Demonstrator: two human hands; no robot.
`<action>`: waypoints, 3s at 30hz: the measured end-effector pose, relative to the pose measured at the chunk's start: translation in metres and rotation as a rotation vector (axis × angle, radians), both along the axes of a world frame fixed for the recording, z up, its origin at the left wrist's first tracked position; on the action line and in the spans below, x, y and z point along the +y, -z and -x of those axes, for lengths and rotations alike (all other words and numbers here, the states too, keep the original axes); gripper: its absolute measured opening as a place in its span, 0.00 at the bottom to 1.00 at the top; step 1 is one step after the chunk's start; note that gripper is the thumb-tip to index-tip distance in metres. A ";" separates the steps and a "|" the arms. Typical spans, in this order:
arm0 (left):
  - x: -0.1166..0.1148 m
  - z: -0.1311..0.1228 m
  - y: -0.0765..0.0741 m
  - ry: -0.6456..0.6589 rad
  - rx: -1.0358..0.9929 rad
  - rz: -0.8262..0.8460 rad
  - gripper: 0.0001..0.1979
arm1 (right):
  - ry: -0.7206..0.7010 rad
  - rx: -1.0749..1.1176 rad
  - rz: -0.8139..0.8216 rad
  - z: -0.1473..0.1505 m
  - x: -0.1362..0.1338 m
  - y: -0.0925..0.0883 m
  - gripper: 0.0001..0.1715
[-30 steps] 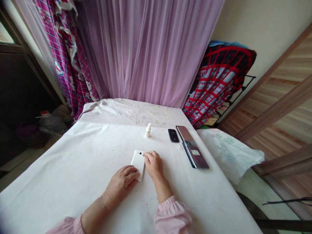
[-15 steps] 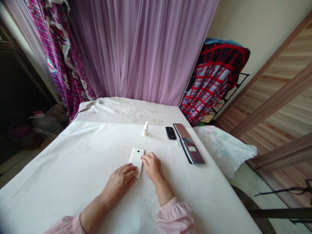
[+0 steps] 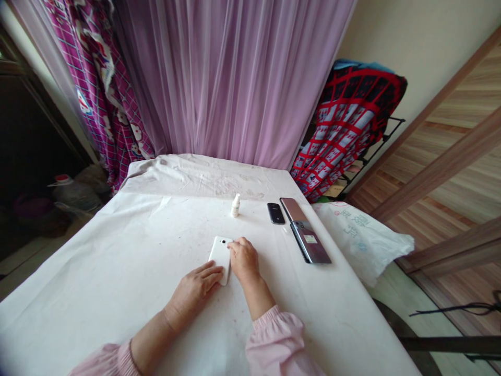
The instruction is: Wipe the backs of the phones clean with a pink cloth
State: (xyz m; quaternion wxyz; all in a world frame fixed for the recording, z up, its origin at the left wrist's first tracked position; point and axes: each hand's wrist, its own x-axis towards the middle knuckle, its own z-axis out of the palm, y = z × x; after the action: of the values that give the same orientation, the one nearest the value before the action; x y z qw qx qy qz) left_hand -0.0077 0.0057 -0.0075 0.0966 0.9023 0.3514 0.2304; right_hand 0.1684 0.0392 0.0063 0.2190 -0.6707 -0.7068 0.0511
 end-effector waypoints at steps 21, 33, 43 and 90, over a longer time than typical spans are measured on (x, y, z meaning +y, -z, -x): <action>0.002 0.000 -0.004 0.021 0.002 0.033 0.08 | -0.042 -0.112 0.042 0.014 -0.003 -0.011 0.15; 0.002 0.000 -0.003 0.030 -0.016 0.027 0.07 | -0.110 -0.072 0.016 0.013 -0.005 -0.010 0.16; 0.001 0.000 -0.006 0.045 -0.036 0.033 0.07 | -0.137 -0.101 0.025 0.016 0.012 -0.009 0.15; 0.001 0.000 -0.008 0.070 -0.052 0.039 0.07 | -0.136 -0.167 0.102 0.032 0.023 -0.015 0.15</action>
State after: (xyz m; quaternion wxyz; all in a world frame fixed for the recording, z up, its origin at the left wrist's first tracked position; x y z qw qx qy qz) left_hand -0.0080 0.0065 0.0007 0.1314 0.9057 0.3212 0.2435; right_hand 0.1361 0.0626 0.0212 0.1210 -0.6333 -0.7630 0.0457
